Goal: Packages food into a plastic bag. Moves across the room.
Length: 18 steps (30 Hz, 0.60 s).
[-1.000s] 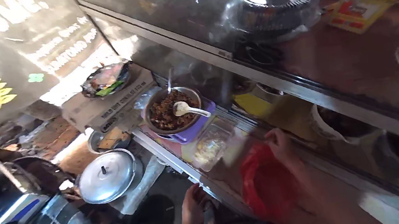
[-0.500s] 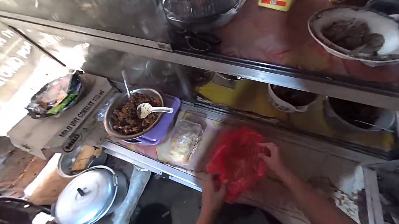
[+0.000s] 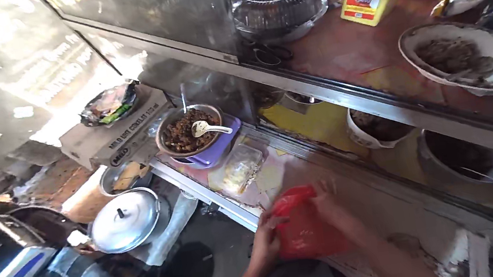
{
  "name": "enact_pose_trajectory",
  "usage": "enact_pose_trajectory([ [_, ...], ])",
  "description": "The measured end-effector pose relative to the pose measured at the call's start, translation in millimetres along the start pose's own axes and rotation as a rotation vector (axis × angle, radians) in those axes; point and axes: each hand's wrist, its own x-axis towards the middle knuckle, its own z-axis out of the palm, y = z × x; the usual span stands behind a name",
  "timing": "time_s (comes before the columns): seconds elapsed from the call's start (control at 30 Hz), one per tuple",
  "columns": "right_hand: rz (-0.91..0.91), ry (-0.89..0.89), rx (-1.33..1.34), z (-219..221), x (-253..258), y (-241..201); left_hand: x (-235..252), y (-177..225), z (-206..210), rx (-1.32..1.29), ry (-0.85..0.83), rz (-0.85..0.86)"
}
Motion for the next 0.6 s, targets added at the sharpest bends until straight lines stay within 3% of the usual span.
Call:
enact_pose_trajectory([
  [0.1, 0.079, -0.031, 0.053, 10, 15, -1, -10, 7, -11, 0.208, 0.037, -0.167],
  [0.2, 0.088, -0.006, 0.149, 8, 15, -10, -14, 25, -21, 0.528, -0.092, -0.55],
  [0.3, 0.117, -0.118, 0.025, -3, 14, -19, -13, 31, -25, 0.699, -0.22, -0.861],
  [0.37, 0.126, -0.173, -0.078, -16, 9, -32, -17, 28, -29, 0.706, -0.245, -0.894],
  [0.43, 0.059, -0.096, -0.092, -31, -4, -47, -19, 26, -33, 0.642, -0.265, -0.856],
  [0.53, -0.305, 0.174, -0.016, -28, -18, -65, -20, 26, -35, 0.503, -0.262, -0.727],
  [0.6, -0.462, 0.0, 0.101, -13, -16, -76, -22, 24, -34, 0.373, -0.235, -0.637],
])
